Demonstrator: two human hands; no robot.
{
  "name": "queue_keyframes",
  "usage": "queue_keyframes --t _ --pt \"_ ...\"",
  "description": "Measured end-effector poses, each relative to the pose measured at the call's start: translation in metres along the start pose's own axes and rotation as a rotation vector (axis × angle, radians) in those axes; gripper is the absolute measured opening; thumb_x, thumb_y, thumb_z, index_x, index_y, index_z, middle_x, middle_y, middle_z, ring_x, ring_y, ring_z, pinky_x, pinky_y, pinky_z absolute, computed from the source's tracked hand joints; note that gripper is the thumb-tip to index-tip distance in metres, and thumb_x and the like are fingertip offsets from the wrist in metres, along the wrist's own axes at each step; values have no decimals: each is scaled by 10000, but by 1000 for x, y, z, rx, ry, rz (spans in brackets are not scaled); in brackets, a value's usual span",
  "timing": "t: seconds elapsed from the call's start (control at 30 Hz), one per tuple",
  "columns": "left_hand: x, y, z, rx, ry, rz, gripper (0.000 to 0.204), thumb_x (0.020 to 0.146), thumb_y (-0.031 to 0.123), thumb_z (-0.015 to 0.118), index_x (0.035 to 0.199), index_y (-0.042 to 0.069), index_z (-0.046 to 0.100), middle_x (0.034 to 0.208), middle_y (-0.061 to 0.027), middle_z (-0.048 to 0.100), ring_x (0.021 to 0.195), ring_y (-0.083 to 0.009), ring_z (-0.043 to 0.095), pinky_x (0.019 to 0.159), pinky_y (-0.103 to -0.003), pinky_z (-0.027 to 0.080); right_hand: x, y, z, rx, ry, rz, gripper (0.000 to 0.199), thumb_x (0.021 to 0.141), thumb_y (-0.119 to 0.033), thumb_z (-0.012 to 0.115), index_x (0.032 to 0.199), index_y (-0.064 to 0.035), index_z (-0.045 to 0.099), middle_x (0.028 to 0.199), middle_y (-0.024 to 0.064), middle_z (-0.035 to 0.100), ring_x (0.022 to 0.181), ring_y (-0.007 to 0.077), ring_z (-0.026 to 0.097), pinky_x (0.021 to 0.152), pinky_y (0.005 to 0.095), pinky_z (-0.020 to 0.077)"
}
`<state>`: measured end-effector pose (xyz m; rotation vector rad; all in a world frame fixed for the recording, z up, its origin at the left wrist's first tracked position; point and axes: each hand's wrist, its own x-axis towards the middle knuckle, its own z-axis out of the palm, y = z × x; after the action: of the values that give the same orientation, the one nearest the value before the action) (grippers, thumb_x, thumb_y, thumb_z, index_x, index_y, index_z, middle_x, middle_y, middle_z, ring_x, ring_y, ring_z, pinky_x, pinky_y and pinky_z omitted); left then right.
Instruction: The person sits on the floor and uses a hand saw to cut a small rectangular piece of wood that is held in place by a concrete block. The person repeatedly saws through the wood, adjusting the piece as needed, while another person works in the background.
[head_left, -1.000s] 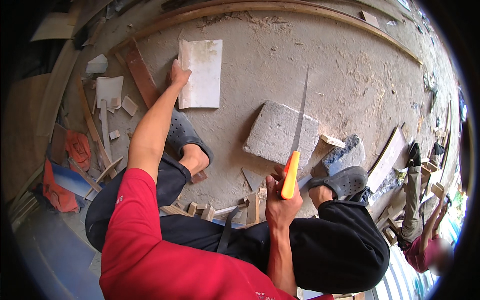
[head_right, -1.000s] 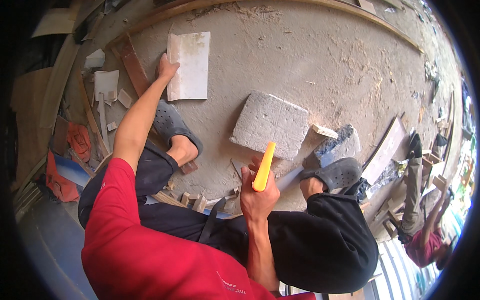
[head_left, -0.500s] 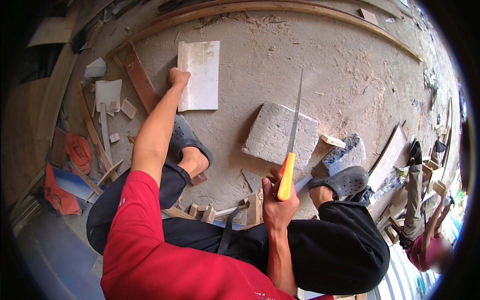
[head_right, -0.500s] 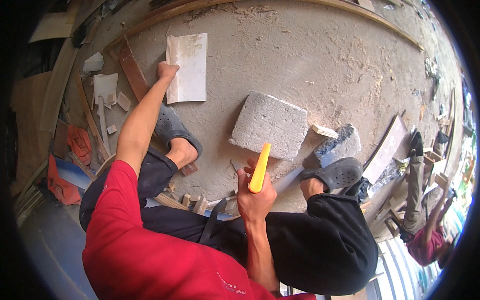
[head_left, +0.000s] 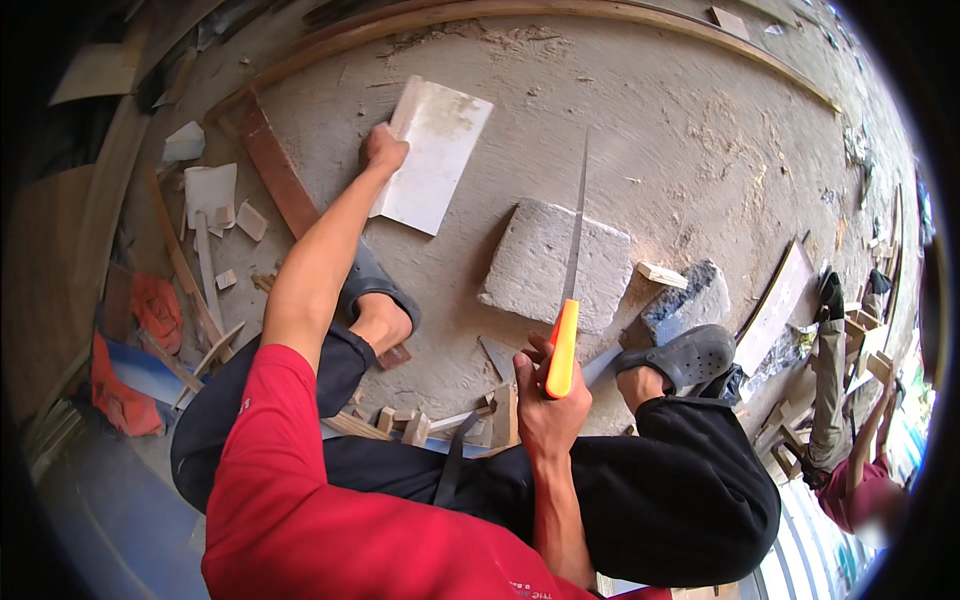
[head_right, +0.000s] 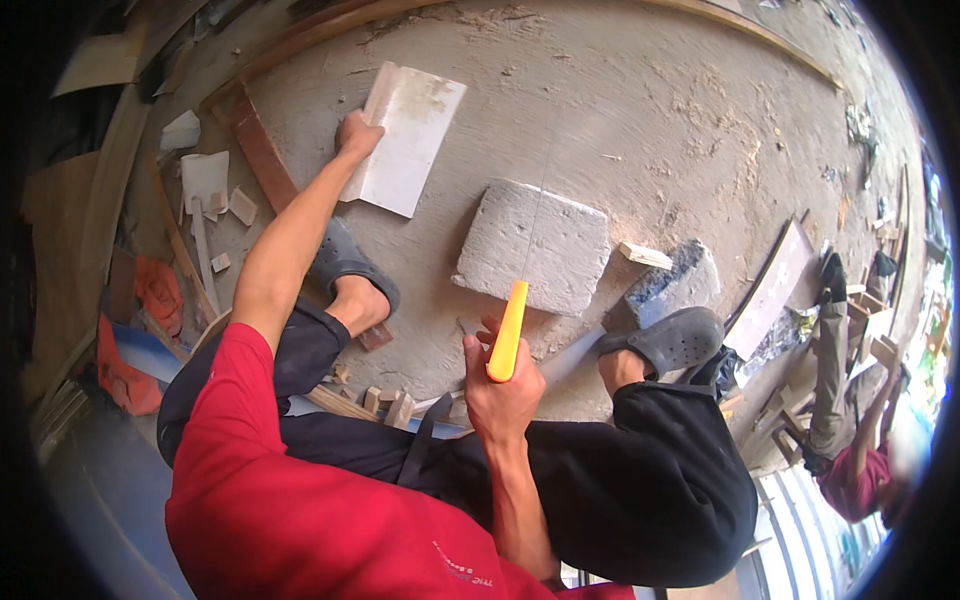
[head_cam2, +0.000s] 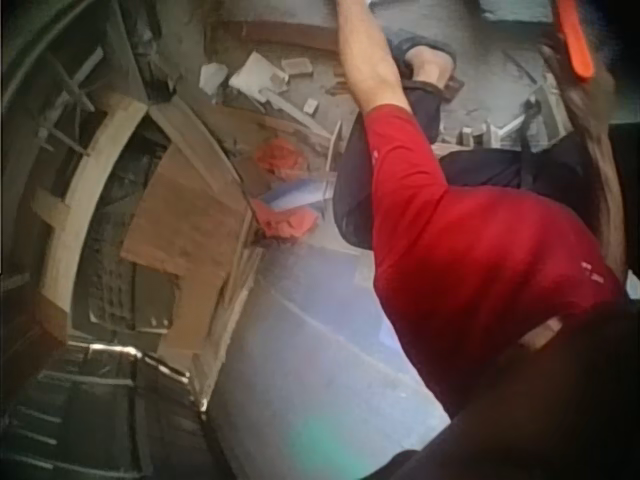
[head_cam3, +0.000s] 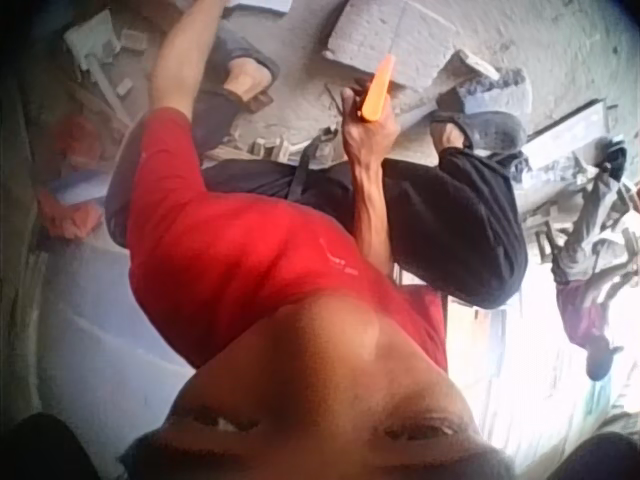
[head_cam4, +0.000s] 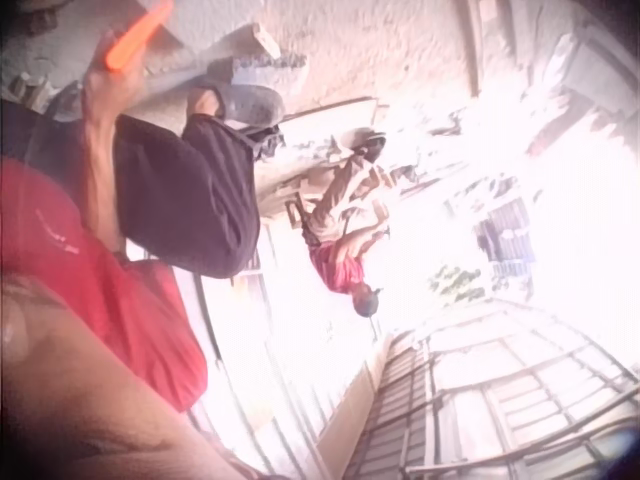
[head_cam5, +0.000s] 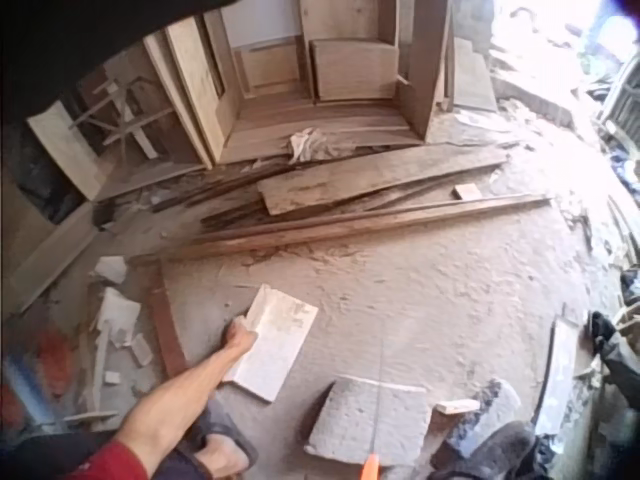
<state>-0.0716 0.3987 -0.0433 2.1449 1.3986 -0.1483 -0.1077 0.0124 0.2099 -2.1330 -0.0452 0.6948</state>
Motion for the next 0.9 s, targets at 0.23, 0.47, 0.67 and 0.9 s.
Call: queue_keyframes --t 0.23,0.47,0.67,0.9 --pt "-38 62 35 153 -139 148 359 751 176 656 1097 79 665 1043 -215 686 997 -387 658 873 -448 523 -3 -1 -8 -7 17 5 302 839 -144 752 1100 -20 662 892 111 724 744 184 695 705 302 540" --pt "-40 35 20 223 -242 397 617 687 301 777 1224 67 584 1173 -209 644 1096 -370 613 937 -432 493 -10 2 -17 38 48 -64 284 839 -134 753 1079 -12 662 873 114 720 733 188 690 696 301 535" --pt "-49 -12 -3 284 -380 382 589 681 251 764 1210 65 581 1153 -207 651 1079 -364 622 931 -440 495 -16 7 -24 62 79 -68 265 837 -130 754 1058 -11 669 858 123 717 732 185 684 696 298 529" --pt "-104 -37 -5 292 -235 272 451 725 193 721 1144 64 614 1059 -236 670 1017 -408 634 883 -470 507 -23 14 -28 53 127 -114 250 830 -146 752 1026 -12 672 887 128 725 785 226 707 726 316 535"
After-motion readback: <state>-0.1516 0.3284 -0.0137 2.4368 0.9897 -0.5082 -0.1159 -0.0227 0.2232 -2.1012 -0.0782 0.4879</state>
